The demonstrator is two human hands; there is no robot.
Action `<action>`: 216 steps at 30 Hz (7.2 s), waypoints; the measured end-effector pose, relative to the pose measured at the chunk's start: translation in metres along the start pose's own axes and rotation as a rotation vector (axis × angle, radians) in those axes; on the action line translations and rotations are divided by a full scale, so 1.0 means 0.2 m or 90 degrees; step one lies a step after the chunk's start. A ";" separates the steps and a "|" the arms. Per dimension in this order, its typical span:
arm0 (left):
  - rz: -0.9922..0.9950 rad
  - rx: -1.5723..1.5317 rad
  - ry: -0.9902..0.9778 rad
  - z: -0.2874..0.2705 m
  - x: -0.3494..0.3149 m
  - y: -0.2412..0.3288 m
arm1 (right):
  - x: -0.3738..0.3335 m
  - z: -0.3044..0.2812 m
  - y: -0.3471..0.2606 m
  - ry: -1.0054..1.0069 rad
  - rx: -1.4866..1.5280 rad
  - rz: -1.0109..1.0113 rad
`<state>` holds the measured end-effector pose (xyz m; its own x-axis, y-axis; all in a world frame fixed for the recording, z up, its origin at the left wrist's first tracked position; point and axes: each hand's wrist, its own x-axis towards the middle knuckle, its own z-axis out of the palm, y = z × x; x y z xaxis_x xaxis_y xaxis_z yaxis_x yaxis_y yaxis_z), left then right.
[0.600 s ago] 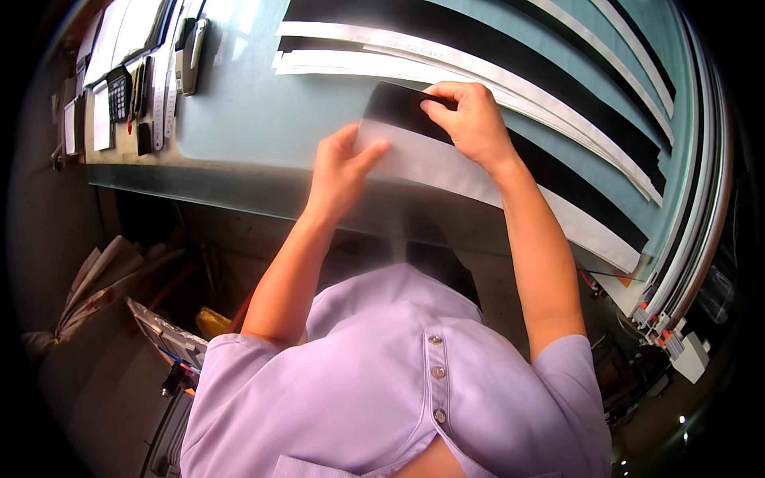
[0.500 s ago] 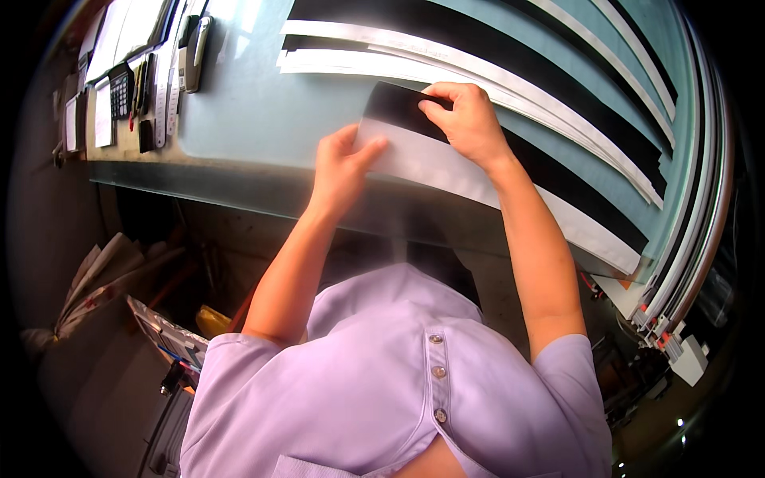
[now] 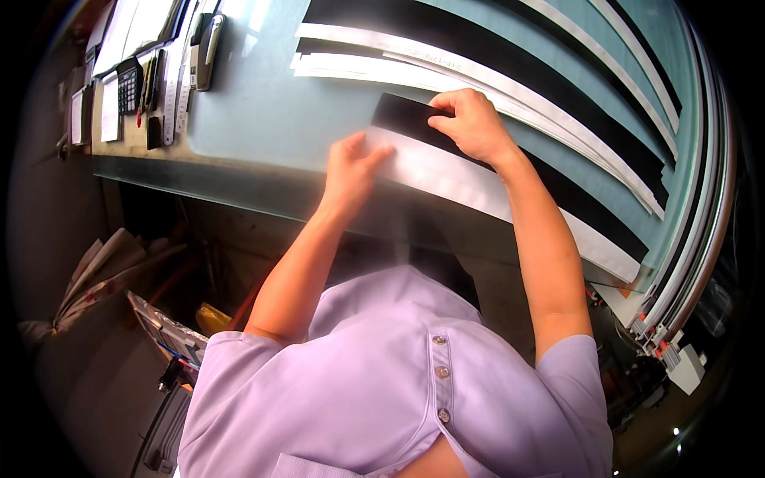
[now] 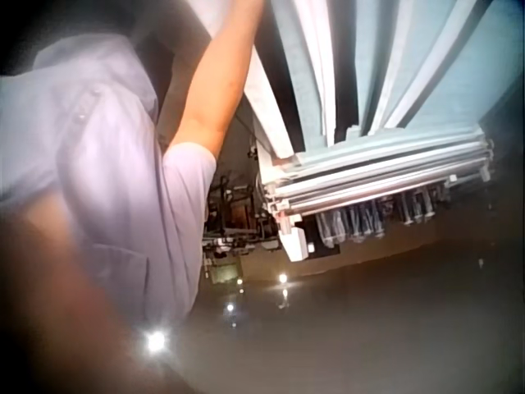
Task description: The person repeatedly peels a white protective liner from long black strips and presses the strips onto a light blue workbench. The person handles the strips one at a time, smoothing them down with their hands to ensure adhesion.
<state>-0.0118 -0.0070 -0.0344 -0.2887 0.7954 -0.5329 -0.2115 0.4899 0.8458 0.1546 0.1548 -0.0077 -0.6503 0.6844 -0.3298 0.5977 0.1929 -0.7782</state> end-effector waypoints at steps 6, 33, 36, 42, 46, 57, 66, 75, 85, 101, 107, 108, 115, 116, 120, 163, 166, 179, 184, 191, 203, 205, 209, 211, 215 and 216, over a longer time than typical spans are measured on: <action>0.043 0.227 0.083 -0.18 0.05 0.10 | 0.02 -0.01 0.04 -0.022 -0.017 0.031; 0.339 0.608 0.254 0.24 -0.49 -0.07 | 0.09 -0.01 0.11 -0.045 -0.031 0.012; 0.301 0.608 0.313 0.26 -0.45 -0.08 | 0.08 0.00 0.11 -0.020 -0.038 0.011; 0.303 0.604 0.318 0.23 -0.43 -0.06 | 0.04 0.02 0.09 0.037 -0.036 0.004; 0.435 0.660 0.326 0.25 -0.29 0.07 | 0.04 0.04 0.09 0.060 -0.040 -0.007; 0.346 0.766 0.311 0.25 0.00 0.04 | 0.00 0.04 0.05 0.051 -0.058 0.000; 0.185 0.765 0.225 0.18 -0.35 0.05 | 0.04 0.02 0.07 0.012 -0.058 -0.004; 0.485 0.583 0.444 -0.26 -0.15 0.16 | 0.03 -0.12 -0.11 0.111 0.091 -0.132; 0.104 -0.576 0.048 0.31 -0.11 0.06 | 0.00 -0.11 -0.30 0.157 0.026 -0.229; 0.343 -0.261 0.136 0.03 0.67 0.94 | -1.13 -0.58 1.14 0.148 0.196 0.254; 0.170 0.071 0.172 0.33 0.17 -0.10 | -0.52 -0.23 0.52 0.048 0.464 0.053; 0.131 0.037 0.146 0.39 0.05 -0.10 | -0.47 -0.18 0.53 0.058 0.485 0.062; -0.078 -0.160 -0.020 0.47 -0.14 -0.08 | -0.44 0.11 0.32 0.310 0.222 0.176; -0.078 -0.159 -0.010 0.46 -0.13 -0.10 | -0.52 0.10 0.27 0.274 0.259 0.204; -0.081 -0.161 0.009 0.50 -0.14 -0.09 | -0.69 0.23 0.32 0.370 0.328 0.186; -0.178 -0.337 -0.073 0.53 -0.32 0.28 | -0.80 -0.06 0.01 0.363 0.217 -0.267; -0.176 -0.342 -0.085 0.53 -0.32 0.27 | -0.81 -0.05 0.01 0.360 0.222 -0.256; -0.197 -0.346 -0.151 0.50 -0.31 0.21 | -0.80 -0.06 -0.02 0.382 0.158 -0.295; -0.193 -0.366 -0.162 0.50 -0.32 0.20 | -0.79 -0.06 -0.04 0.384 0.144 -0.315; -0.183 -0.391 -0.175 0.51 -0.33 0.22 | -0.77 -0.07 -0.05 0.405 0.111 -0.327; -0.189 -0.351 -0.162 0.51 -0.33 0.20 | -0.77 -0.06 -0.05 0.412 0.087 -0.336; -0.186 -0.358 -0.173 0.49 -0.33 0.18 | -0.77 -0.05 -0.05 0.410 0.093 -0.333; -0.163 -0.365 -0.142 0.50 -0.31 0.15 | -0.81 -0.05 -0.01 0.439 0.143 -0.312; -0.120 -0.319 -0.068 0.59 -0.33 0.16 | -0.87 0.01 -0.04 0.448 0.354 -0.108; -0.127 -0.268 -0.017 0.57 -0.28 0.00 | -0.88 0.16 0.10 0.490 0.349 0.111; -0.138 -0.263 -0.008 0.58 -0.28 0.00 | -0.88 0.18 0.13 0.492 0.332 0.142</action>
<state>0.1129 -0.0109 -0.0009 -0.1864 0.6958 -0.6936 -0.6202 0.4642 0.6324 0.2672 0.0143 0.0106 0.0536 0.9783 -0.2003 0.2654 -0.2074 -0.9416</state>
